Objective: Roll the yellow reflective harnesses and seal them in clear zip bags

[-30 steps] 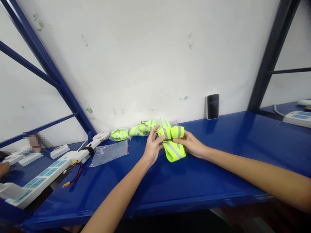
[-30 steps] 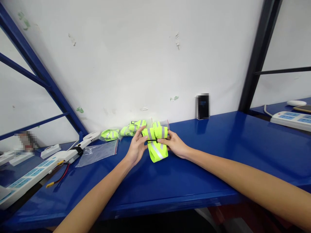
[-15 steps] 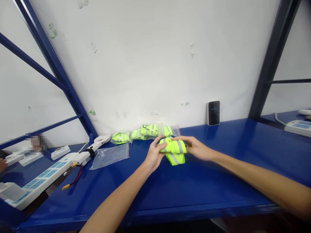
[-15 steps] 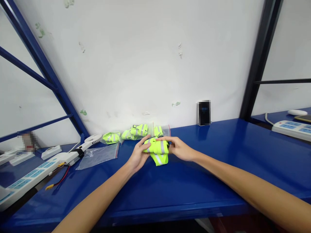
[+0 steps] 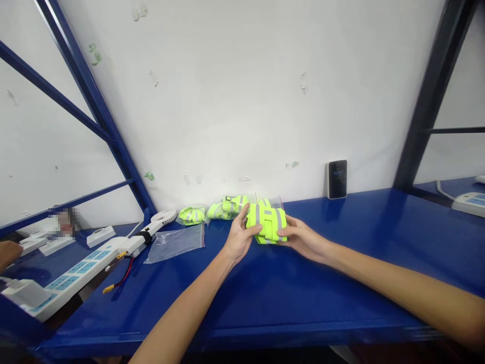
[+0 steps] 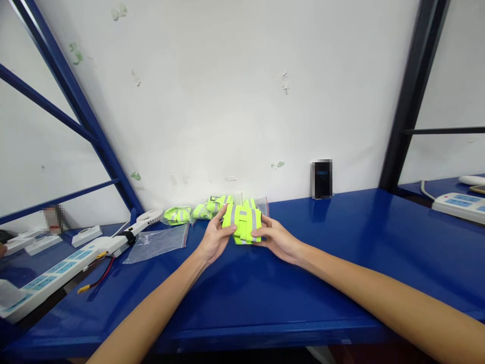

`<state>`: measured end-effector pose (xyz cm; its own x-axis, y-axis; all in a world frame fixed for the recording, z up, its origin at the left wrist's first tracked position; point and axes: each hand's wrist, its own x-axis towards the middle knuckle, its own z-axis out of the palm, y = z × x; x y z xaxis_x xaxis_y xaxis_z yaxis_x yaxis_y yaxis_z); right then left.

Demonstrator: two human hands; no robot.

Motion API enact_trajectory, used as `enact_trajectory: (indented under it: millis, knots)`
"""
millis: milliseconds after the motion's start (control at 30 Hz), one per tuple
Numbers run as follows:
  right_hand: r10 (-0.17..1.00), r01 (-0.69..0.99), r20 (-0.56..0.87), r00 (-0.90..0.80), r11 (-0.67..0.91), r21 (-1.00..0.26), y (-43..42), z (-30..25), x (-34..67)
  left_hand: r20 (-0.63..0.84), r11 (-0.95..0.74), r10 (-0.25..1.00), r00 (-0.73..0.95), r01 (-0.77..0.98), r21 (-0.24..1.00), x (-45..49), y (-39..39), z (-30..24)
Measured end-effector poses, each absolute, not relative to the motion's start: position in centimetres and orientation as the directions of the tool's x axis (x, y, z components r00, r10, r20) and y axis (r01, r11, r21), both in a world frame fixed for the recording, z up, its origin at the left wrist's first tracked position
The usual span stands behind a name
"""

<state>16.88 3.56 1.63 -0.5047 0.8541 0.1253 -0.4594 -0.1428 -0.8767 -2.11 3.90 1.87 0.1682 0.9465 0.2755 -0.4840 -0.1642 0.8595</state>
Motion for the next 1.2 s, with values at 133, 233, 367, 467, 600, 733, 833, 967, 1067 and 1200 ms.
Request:
enact_trajectory:
  millis: [133, 233, 367, 467, 600, 733, 833, 967, 1067, 1200]
  knots:
    - [0.866, -0.460, 0.067, -0.496, -0.197, -0.866, 3.2, 1.7, 17.0, 0.265, -0.158, 0.916, 0.302, -0.336, 0.928, -2.9, 4.4, 1.7]
    - [0.889, -0.422, 0.025, -0.458, -0.192, -0.886, 3.2, 1.3, 17.0, 0.179, -0.109, 0.918, 0.354, -0.209, 0.972, -3.4, 4.2, 1.7]
    - [0.900, -0.365, 0.002, -0.435, -0.175, -0.915, 3.4, 0.8, 16.9, 0.084, -0.047, 0.918, 0.387, -0.104, 0.993, -3.7, 4.0, 1.5]
    - [0.902, -0.282, -0.005, -0.431, -0.140, -0.949, 3.4, 0.8, 16.9, 0.070, -0.045, 0.914, 0.401, -0.071, 0.996, -3.8, 4.2, 1.0]
    - [0.918, -0.200, 0.026, -0.396, -0.059, -0.978, 3.4, 0.8, 17.0, 0.055, -0.027, 0.903, 0.425, -0.073, 0.997, -3.9, 4.4, 0.5]
    - [0.909, -0.242, -0.009, -0.416, -0.121, -0.963, 3.0, 0.7, 16.8, 0.079, -0.042, 0.897, 0.435, -0.094, 0.995, -3.7, 4.4, 0.4]
    - [0.910, -0.262, -0.008, -0.415, -0.128, -0.956, 2.7, 0.8, 16.6, 0.095, -0.057, 0.892, 0.442, -0.099, 0.993, -3.5, 4.3, 0.3]
    - [0.902, -0.286, 0.050, -0.429, -0.083, -0.955, 2.5, 0.8, 16.5, 0.121, -0.098, 0.888, 0.443, -0.074, 0.992, -3.3, 4.4, 0.3]
    - [0.903, -0.285, 0.105, -0.417, -0.020, -0.958, 2.6, 0.7, 16.6, 0.161, -0.162, 0.889, 0.429, -0.034, 0.986, -3.3, 4.5, 0.3]
    - [0.895, -0.262, 0.188, -0.404, 0.084, -0.961, 3.1, 0.5, 16.8, 0.208, -0.298, 0.877, 0.434, 0.151, 0.943, -3.8, 4.3, 0.6]
